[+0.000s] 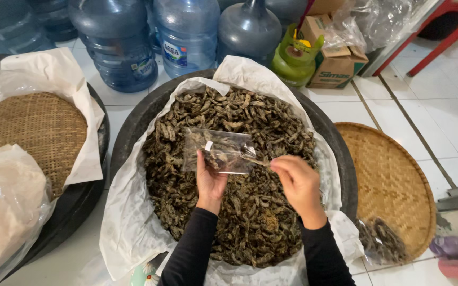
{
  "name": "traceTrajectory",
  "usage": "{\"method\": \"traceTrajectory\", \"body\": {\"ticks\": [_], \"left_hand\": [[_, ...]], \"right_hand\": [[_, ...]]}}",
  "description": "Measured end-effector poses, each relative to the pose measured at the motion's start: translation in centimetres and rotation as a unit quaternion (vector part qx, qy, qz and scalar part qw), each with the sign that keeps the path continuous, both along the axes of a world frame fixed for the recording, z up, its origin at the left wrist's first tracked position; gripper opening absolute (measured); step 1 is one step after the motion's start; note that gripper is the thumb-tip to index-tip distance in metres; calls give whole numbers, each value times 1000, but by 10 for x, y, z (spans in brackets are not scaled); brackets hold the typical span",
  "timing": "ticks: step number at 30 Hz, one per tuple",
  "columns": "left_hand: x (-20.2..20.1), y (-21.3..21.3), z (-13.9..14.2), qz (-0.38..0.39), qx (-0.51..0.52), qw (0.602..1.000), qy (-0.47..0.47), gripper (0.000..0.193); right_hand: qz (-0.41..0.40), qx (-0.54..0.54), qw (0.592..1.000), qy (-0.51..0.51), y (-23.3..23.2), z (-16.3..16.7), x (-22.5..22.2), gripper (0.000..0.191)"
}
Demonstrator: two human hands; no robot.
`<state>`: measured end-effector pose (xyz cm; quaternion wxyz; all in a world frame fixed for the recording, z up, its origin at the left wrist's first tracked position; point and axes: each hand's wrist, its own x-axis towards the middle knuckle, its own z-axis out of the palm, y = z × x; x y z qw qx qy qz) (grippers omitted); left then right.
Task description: The person packs dried seahorses into small clear plastic bags. They hold a bag in one hand, pick dried seahorses one at a time from a large basin, place them into the bag, then set the filled bag on a woven tray beside the basin and start a new bag.
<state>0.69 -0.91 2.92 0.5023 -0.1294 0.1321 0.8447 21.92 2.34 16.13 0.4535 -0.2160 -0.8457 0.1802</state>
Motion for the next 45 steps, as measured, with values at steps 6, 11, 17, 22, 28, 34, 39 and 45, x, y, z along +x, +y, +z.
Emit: {"method": "traceTrajectory", "body": {"ticks": [6, 11, 17, 22, 28, 34, 39, 45], "left_hand": [[35, -7, 2, -157, 63, 981, 91, 56], [55, -5, -22, -227, 116, 965, 67, 47], [85, -24, -14, -356, 173, 912, 110, 45], [99, -36, 13, -512, 110, 787, 327, 49], [56, -89, 86, -260, -4, 661, 704, 52], [-66, -182, 59, 331, -343, 547, 688, 51], [-110, -261, -42, 316, -604, 293, 671, 50], [-105, -343, -94, 56, -578, 311, 753, 73]], "right_hand": [[-54, 167, 981, -84, -22, 1, -8, 16], [34, -29, 995, -84, -36, -8, 1, 35], [-14, -121, 989, -80, -54, -16, 52, 50], [-204, -59, 976, -59, -50, -32, 123, 58], [-447, -24, 893, 39, 8, -87, 258, 60], [-549, -77, 831, -44, 45, -163, 319, 63], [-520, -94, 839, -132, 26, -187, 318, 57], [-546, -68, 821, 152, -18, -210, 296, 52]]}}
